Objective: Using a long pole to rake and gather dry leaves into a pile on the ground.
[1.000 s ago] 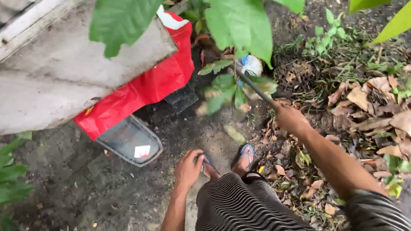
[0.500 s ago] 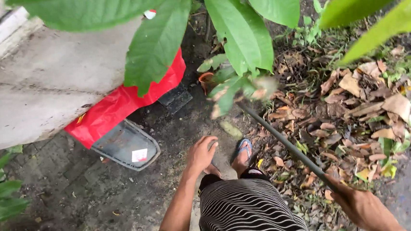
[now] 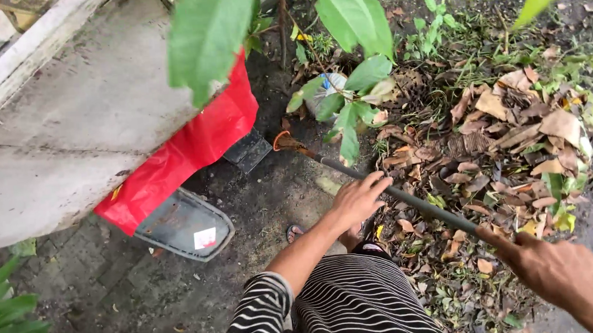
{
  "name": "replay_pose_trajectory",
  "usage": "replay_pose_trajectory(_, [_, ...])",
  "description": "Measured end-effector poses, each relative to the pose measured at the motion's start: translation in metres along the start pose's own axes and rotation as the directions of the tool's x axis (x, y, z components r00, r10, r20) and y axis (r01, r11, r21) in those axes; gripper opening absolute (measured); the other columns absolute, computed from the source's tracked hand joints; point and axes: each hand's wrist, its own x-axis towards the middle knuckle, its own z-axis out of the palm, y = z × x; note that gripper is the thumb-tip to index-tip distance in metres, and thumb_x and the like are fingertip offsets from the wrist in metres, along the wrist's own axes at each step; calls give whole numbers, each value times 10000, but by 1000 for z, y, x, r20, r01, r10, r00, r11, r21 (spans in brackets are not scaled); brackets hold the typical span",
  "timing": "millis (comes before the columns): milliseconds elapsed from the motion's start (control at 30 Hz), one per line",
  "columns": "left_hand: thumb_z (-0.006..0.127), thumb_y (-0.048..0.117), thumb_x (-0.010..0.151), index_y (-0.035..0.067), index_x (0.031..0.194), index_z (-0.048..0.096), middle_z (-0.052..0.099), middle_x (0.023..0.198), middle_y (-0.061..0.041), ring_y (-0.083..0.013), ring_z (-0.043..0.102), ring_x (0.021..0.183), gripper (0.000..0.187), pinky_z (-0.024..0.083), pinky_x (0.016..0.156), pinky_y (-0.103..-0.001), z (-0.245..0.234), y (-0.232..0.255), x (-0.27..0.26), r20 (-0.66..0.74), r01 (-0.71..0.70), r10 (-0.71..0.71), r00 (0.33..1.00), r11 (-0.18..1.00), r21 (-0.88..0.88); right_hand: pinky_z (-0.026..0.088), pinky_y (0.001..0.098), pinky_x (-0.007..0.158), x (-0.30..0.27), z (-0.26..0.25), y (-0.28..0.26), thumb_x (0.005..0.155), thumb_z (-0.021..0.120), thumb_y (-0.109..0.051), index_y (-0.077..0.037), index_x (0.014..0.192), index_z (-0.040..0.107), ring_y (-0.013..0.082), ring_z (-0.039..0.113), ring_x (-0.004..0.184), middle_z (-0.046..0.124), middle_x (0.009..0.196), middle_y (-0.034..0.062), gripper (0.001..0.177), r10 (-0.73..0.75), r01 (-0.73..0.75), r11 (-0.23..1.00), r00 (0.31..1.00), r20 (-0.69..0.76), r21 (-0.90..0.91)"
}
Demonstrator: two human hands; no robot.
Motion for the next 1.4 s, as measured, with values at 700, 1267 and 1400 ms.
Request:
replay_pose_trajectory(700, [491, -109, 961, 95, 1077, 493, 477, 788, -38, -145, 428, 504, 235, 389, 344, -265, -18, 0, 26, 57, -160, 150, 987, 935, 317, 581, 239, 464, 49, -18, -84, 913, 653, -335, -64, 1231, 631, 148, 646, 599, 612, 1292, 161, 419, 611, 719, 60, 522, -594, 693])
replay_pose_trajectory(1267, [535, -40, 967, 136, 1153, 611, 623, 1114, -23, -175, 574, 774, 268, 512, 626, -283, -52, 1, 70, -73, 5, 9, 997, 983, 185, 579, 357, 915, -24, -20, -33, 926, 606, -285, 11, 968, 713, 279, 725, 984, 700, 1080, 192, 317, 647, 764, 308, 268, -714, 566])
replay_pose_trajectory(1400, [536, -95, 946, 130, 1004, 581, 601, 1000, 0, -167, 552, 752, 237, 489, 622, -294, -91, -1, 95, -50, 6, 5, 999, 978, 210, 556, 347, 911, -9, -54, -45, 932, 620, -259, -53, 970, 733, 233, 706, 976, 730, 1076, 146, 238, 611, 737, 424, 196, -767, 527])
